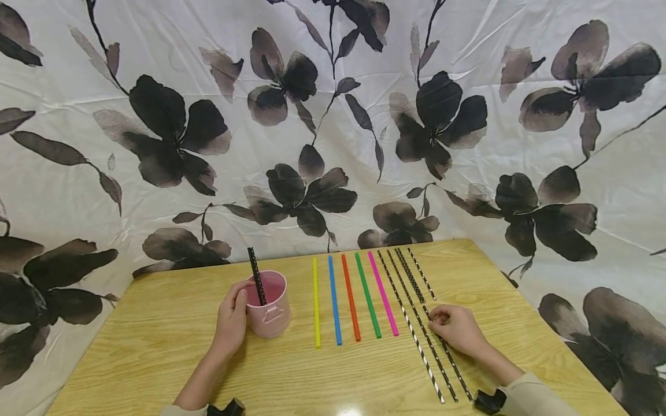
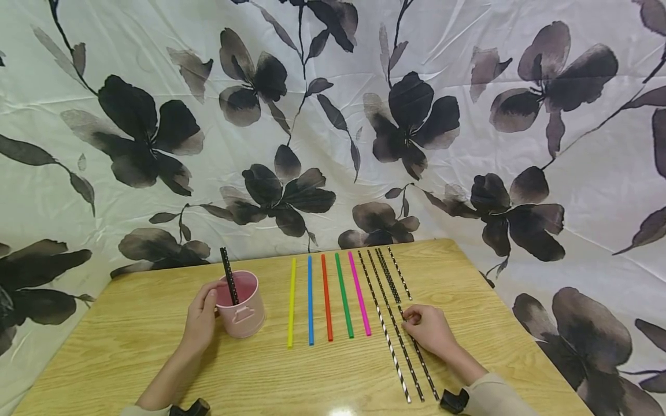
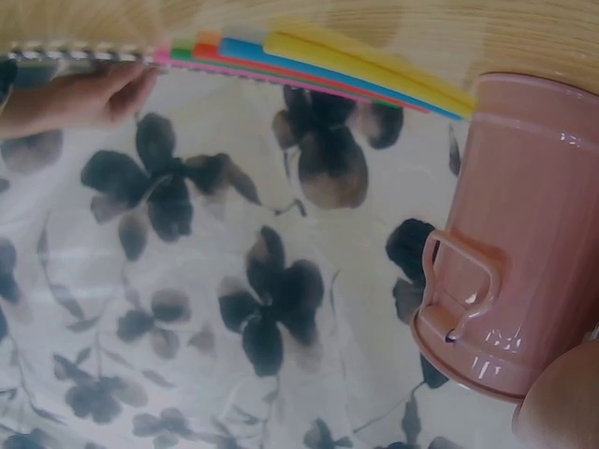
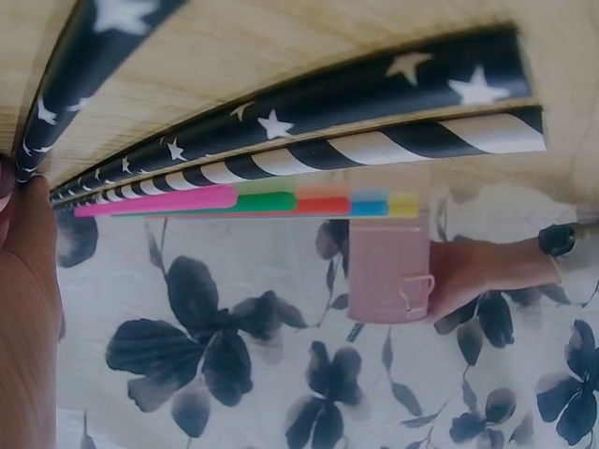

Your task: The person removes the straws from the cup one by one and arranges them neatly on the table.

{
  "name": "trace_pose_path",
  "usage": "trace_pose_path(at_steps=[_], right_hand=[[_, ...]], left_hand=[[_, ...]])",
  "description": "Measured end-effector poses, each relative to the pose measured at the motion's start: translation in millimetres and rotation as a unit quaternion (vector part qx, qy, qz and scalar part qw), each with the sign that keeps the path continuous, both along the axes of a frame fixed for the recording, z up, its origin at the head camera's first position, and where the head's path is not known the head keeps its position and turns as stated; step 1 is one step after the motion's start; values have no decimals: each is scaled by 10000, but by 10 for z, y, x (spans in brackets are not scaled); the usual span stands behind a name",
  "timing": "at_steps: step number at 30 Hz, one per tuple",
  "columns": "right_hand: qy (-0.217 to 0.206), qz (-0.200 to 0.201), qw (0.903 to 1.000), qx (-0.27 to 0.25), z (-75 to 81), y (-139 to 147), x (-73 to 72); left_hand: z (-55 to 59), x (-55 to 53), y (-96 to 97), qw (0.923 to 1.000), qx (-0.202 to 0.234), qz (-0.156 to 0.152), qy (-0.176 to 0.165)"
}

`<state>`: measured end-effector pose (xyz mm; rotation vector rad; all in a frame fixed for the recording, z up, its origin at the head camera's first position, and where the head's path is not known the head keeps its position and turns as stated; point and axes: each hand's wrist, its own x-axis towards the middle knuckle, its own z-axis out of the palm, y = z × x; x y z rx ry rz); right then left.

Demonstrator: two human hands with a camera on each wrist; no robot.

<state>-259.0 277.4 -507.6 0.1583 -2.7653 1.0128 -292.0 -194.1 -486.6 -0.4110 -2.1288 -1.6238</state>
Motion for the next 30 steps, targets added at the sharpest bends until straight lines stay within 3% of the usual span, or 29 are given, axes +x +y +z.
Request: trace_pose_path(at_steps=[10, 30], right_hand=[[20, 41, 10000, 11, 16, -21, -9], [-81, -11, 10000, -14, 12, -19, -18]], left_hand=[[205, 146, 88, 10000, 81, -5, -22], [201, 136, 83, 9998, 149, -105, -56]])
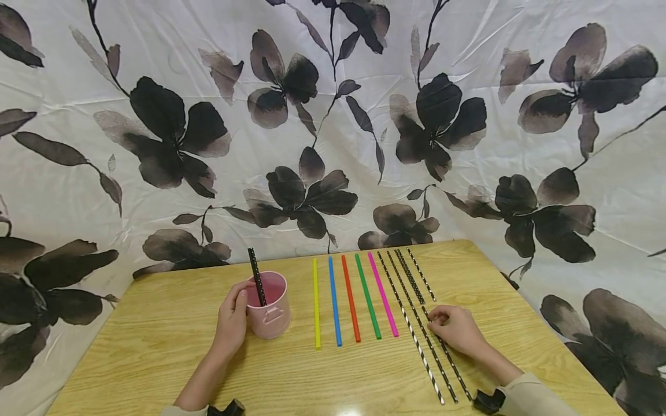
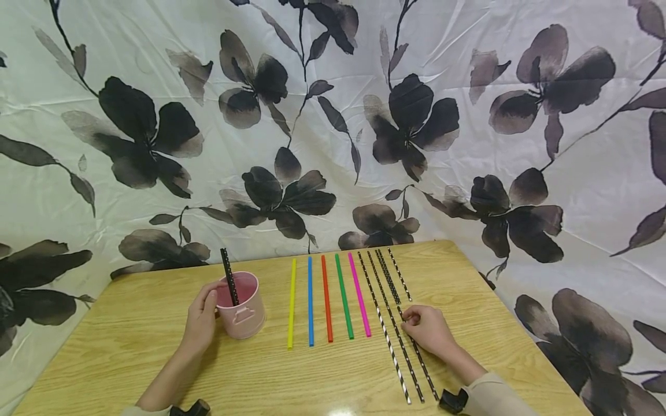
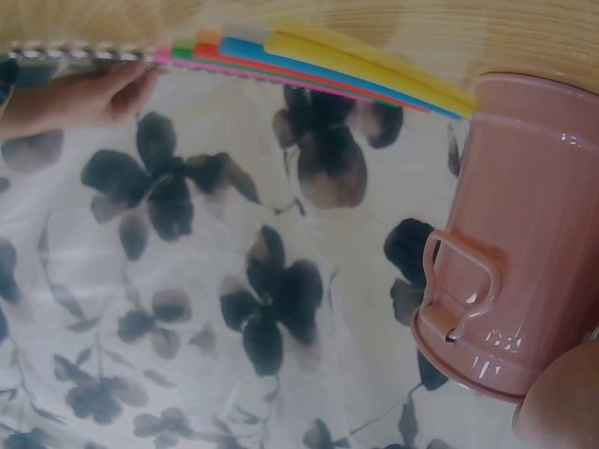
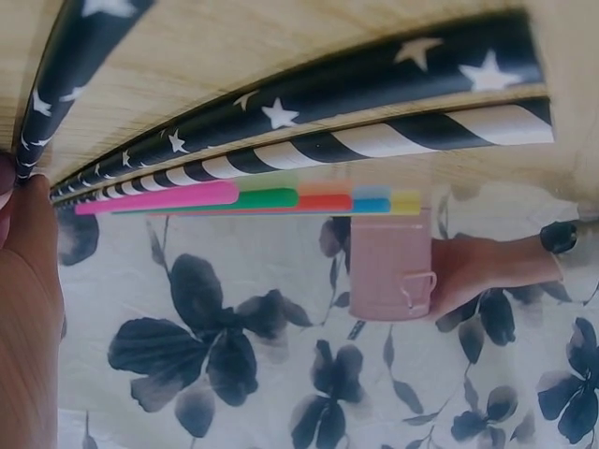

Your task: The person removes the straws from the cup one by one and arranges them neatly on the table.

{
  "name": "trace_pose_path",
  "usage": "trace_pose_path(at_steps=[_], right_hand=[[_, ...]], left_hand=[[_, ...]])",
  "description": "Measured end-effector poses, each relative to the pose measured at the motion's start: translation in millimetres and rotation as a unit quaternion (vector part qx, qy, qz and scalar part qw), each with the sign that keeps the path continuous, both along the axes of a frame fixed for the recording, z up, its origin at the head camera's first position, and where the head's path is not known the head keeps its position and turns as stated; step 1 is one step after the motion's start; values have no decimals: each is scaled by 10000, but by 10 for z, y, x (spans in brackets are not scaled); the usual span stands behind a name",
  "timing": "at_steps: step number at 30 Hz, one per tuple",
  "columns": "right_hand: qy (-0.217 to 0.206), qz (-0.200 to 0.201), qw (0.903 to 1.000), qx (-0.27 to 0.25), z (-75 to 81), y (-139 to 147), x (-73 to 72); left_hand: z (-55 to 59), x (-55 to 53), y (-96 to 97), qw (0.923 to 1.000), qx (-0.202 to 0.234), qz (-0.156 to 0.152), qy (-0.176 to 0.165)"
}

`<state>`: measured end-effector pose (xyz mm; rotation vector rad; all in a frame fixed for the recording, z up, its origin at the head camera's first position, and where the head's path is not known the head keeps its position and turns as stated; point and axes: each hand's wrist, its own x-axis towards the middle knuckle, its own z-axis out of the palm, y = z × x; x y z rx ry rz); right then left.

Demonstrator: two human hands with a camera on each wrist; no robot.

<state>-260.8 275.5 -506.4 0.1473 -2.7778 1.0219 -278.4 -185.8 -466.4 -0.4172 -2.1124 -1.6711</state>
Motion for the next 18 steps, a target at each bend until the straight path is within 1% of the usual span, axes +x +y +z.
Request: trace_pose_path(at_steps=[10, 18], right_hand=[[52, 7, 10000, -15, -10, 1, -1], [86, 37, 9999, -68, -12, 5, 8]], left_hand=[[8, 0, -4, 9999, -97, 71, 38], [5, 9, 0, 9998, -165, 121, 3]])
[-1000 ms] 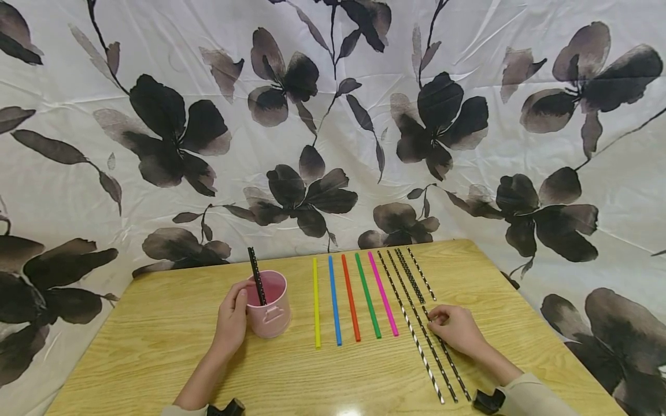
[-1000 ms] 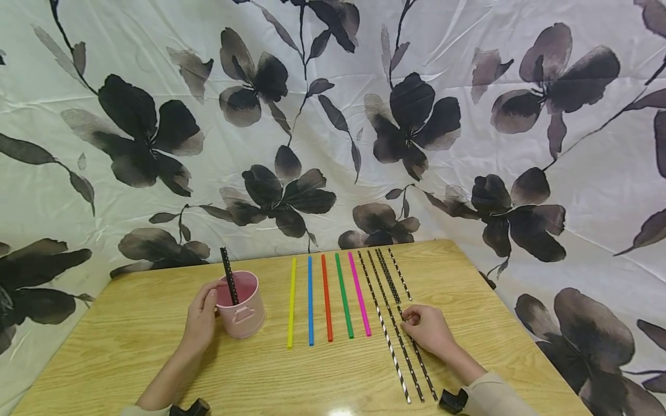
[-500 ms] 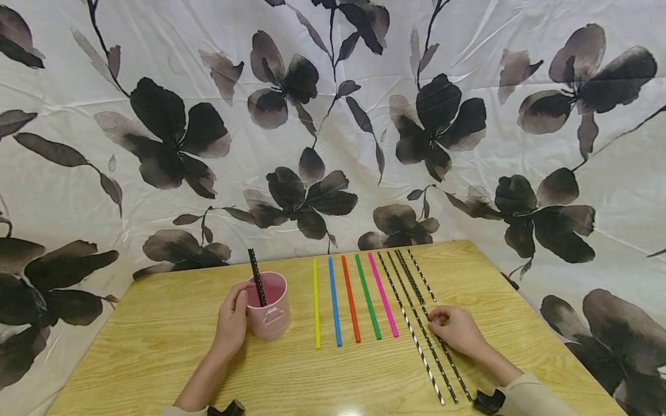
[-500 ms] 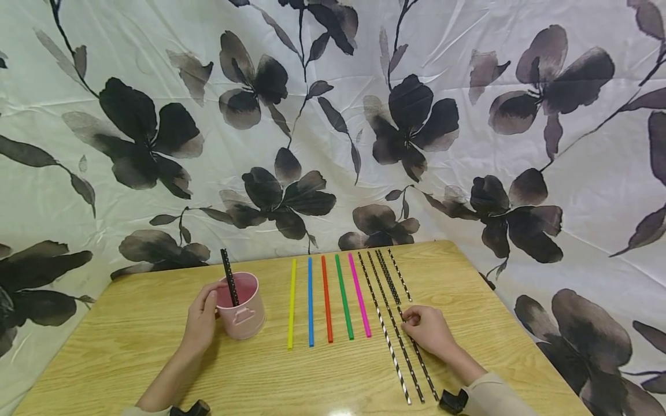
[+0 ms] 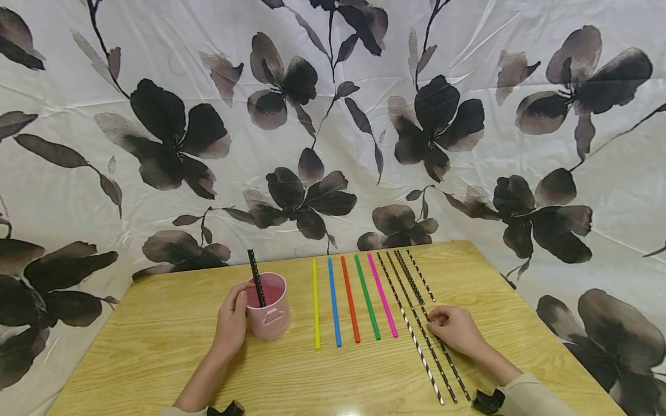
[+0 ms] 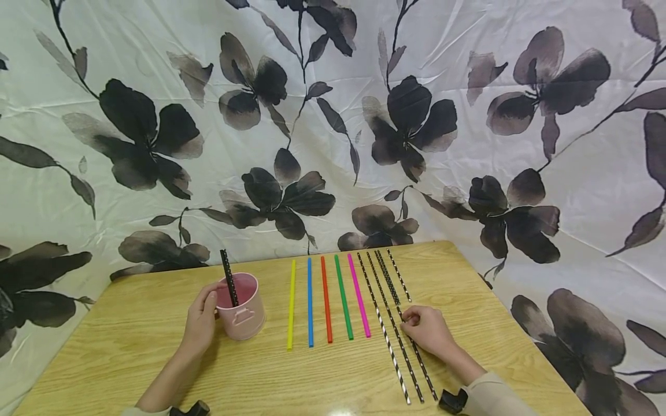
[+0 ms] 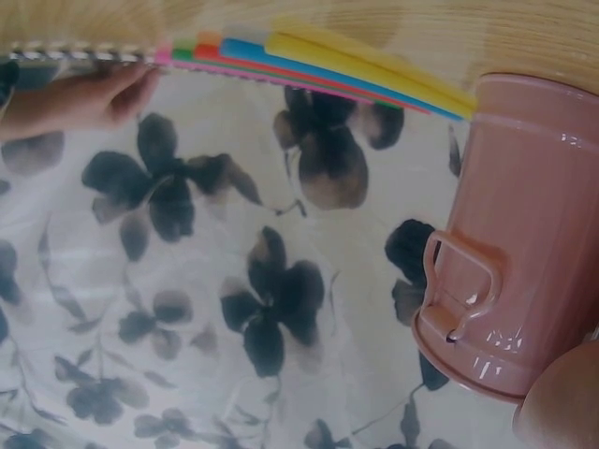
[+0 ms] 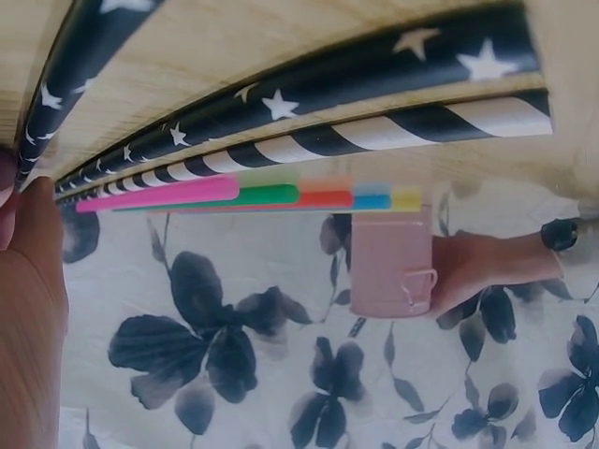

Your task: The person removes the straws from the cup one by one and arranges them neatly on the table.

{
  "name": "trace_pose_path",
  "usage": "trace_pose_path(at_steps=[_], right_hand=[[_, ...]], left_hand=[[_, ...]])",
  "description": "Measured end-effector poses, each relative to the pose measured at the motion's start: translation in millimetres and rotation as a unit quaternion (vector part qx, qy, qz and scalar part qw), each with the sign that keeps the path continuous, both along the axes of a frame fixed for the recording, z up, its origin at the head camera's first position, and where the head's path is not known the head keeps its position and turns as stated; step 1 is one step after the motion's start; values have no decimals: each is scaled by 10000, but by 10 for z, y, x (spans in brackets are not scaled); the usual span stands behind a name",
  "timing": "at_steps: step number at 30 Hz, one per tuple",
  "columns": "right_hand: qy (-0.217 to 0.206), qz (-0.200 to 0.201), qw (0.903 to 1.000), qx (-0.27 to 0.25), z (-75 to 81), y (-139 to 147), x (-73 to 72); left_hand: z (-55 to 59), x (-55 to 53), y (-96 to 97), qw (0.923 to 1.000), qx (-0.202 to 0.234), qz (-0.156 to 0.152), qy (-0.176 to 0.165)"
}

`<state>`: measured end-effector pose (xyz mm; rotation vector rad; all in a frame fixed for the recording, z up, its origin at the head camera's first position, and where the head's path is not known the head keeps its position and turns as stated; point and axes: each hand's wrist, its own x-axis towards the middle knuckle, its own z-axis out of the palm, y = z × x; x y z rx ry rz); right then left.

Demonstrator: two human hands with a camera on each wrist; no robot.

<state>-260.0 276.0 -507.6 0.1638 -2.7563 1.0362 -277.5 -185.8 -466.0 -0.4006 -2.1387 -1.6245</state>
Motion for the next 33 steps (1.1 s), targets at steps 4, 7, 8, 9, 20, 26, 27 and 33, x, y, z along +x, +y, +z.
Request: trace_pose_path(at_steps=[4, 7, 8, 9, 20, 26, 27, 33], right_hand=[[-31, 71, 10000, -53, 26, 2, 0], [-88, 81, 9999, -79, 89, 5, -10], [-114, 73, 9999, -100, 124, 4, -16], [-78, 72, 9999, -74, 167, 2, -27], [711, 676, 9952, -49, 943, -467, -331], [1063, 1015, 9889, -210, 1303, -1027, -503], [1069, 1068, 9882, -268, 1351, -1129, -529], [1024, 1394, 9839, -448, 1549, -1722, -629]], left_hand=[[-2, -1, 1, 10000, 30, -32, 45], [0, -5, 0, 9999, 93, -85, 85], [0, -6, 0, 9999, 107, -91, 82], [1, -7, 0, 9999, 110, -98, 78], [7, 9, -3, 10000, 79, -14, 13], [29, 14, 10, 9999, 124, -26, 88], [34, 12, 13, 9999, 137, -10, 93], [-3, 4, 11, 9999, 137, 66, 20]])
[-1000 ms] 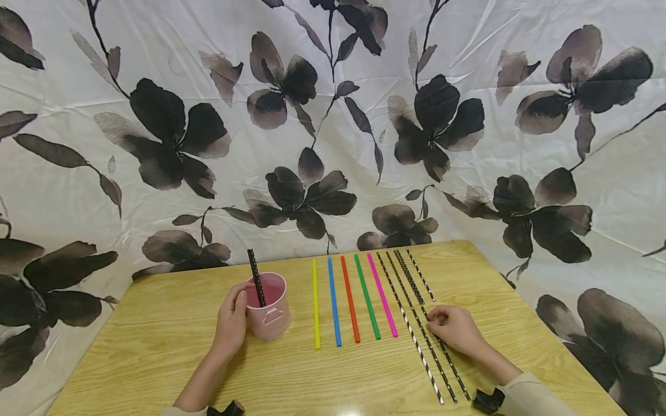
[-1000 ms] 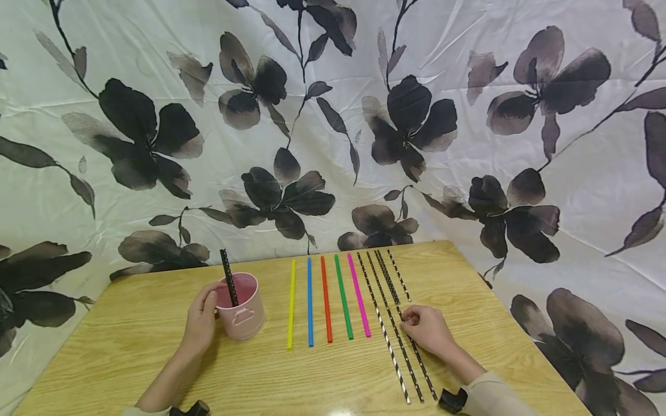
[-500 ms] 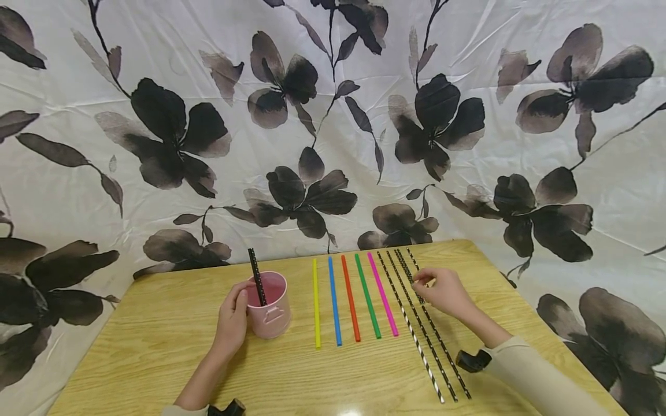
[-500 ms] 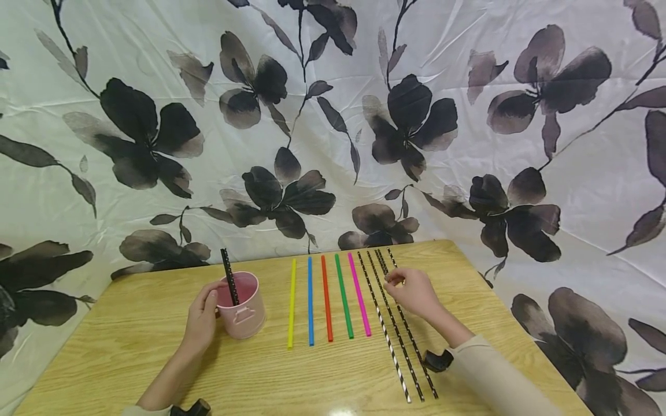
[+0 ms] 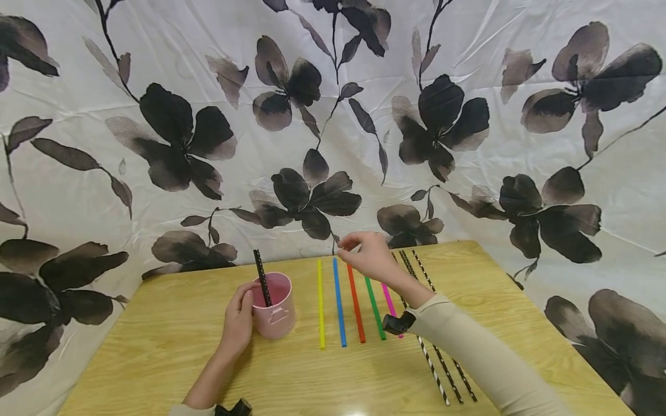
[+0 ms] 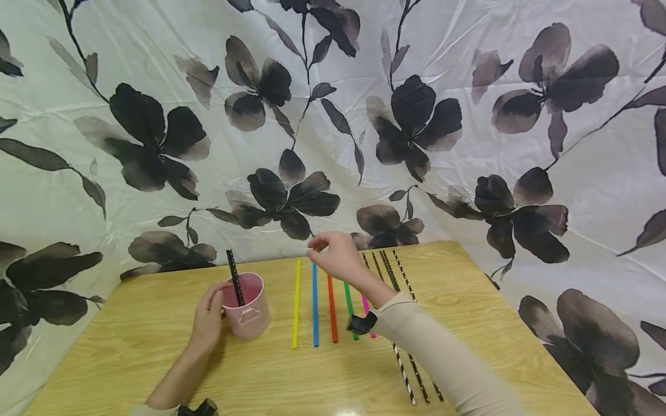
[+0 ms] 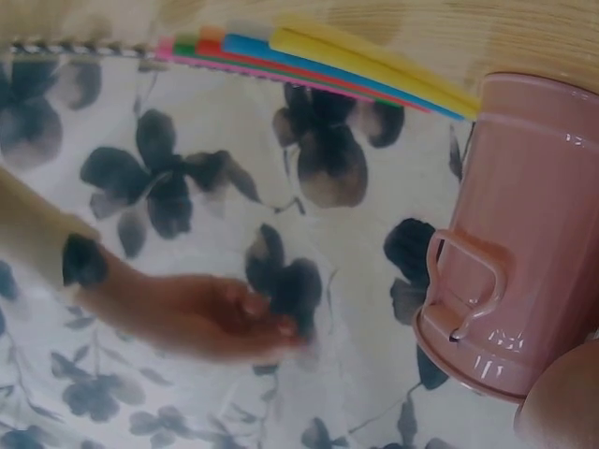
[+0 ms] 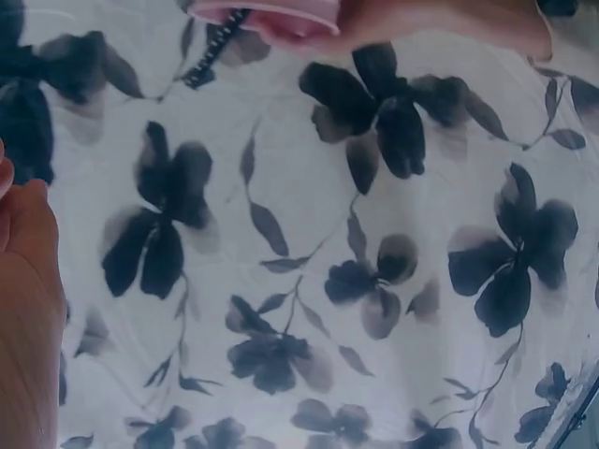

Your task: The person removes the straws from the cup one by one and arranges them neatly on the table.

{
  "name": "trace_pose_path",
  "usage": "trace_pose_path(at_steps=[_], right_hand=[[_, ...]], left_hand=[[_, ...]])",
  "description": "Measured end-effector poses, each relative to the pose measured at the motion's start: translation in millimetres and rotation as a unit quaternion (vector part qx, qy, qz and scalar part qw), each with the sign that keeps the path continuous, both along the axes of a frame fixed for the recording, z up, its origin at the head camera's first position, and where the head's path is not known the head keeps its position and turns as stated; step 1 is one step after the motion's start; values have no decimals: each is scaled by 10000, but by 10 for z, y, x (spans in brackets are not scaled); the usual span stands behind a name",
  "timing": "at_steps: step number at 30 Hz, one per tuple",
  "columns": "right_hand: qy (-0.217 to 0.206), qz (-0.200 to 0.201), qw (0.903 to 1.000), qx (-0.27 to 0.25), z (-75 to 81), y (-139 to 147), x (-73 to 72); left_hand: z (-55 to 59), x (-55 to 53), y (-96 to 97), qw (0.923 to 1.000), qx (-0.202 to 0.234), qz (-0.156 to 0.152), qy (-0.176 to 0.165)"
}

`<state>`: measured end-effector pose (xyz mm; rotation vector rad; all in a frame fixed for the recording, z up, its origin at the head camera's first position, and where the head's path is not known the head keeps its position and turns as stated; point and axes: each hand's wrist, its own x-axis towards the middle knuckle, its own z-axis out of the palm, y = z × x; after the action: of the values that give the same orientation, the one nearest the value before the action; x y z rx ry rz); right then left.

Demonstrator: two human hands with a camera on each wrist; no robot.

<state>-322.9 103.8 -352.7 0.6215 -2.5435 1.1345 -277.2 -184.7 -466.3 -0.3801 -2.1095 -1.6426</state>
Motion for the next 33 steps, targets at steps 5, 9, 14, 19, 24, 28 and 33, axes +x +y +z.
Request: trace_pose_path(at_steps=[5, 9, 14, 19, 24, 28, 33], right_hand=[[64, 455, 9987, 202, 37, -454, -88], [-534, 813, 9952, 131, -10, -770, -153], [-1353, 984, 9853, -333, -121, -1102, -249], [-1738, 1009, 9767, -760, -230, -1361, -319], [-1667, 741, 9805, -735, -277, -1520, -345], [-1628, 595, 9826, -669, -289, -1581, -344], [-1694, 501, 9823, -617, -327, -1628, -356]], left_hand=[[-58, 20, -20, 9999, 53, 27, -112], [-72, 59, -16, 9997, 120, -3, -205], [-190, -12, -52, 9997, 65, -99, -230], [-255, -90, -81, 9999, -91, -29, -104], [-190, -104, -82, 9999, -91, -116, -62], [-78, -54, -53, 9998, -8, -156, -102], [28, 16, -9, 9999, 13, -110, -64]])
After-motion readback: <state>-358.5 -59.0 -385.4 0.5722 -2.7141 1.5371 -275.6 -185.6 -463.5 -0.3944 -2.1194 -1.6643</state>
